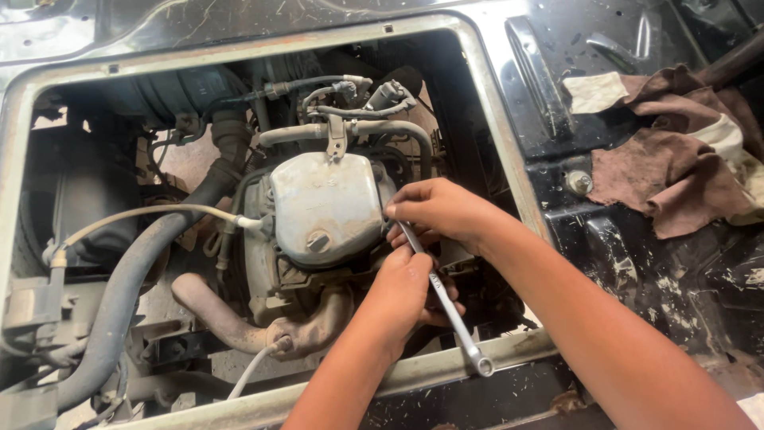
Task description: The person uses a wrench to tighten bolts on a car engine component, specifically the valve cover. They repeatedly adjust the wrench and apply force to secure the bolts in place.
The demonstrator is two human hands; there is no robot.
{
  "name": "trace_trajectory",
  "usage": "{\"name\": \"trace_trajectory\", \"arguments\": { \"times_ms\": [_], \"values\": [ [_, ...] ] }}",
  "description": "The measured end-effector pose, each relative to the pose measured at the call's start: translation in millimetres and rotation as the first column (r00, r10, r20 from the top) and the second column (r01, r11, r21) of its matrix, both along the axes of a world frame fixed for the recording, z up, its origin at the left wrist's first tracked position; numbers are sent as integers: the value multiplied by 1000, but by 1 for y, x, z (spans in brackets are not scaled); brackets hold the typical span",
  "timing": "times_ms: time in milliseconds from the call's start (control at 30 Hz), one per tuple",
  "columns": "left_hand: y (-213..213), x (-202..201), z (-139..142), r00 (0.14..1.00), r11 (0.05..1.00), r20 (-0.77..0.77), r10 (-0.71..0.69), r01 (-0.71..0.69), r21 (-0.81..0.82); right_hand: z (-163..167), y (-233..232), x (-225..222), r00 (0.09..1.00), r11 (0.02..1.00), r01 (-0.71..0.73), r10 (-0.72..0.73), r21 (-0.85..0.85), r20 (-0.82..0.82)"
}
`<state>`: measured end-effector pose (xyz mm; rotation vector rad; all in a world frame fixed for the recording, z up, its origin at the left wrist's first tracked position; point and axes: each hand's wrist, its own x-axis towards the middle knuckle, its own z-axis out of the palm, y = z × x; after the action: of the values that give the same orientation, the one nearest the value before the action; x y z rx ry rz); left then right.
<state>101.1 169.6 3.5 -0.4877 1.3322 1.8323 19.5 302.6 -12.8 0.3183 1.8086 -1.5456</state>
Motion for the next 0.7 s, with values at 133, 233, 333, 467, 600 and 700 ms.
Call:
{"name": "trace_trajectory", "arguments": {
  "times_ms": [133,233,333,467,600,700],
  "values": [
    [-1,4,-3,1000,1000,11,25,-25,10,-4,1,-1,1000,1000,17,-17,-19,-5],
    [-3,11,-2,994,994,32,109,-110,17,-6,0,-1,999,998,35,-35,-47,-9],
    [-4,18,2,987,986,-42,158,-160,-46,-8,-3,-1,996,997,34,-40,-76,-79],
    [-5,28,11,975,969,-84,206,-215,-122,-16,-5,4,989,972,119,-135,-202,-67],
    [9,50,22,938,936,-117,326,-337,-99,-18,-2,2,995,991,79,-86,-107,-58],
    [28,74,29,917,918,55,394,-391,-64,-13,-1,0,992,983,117,-122,-139,-28]
  ]
}}
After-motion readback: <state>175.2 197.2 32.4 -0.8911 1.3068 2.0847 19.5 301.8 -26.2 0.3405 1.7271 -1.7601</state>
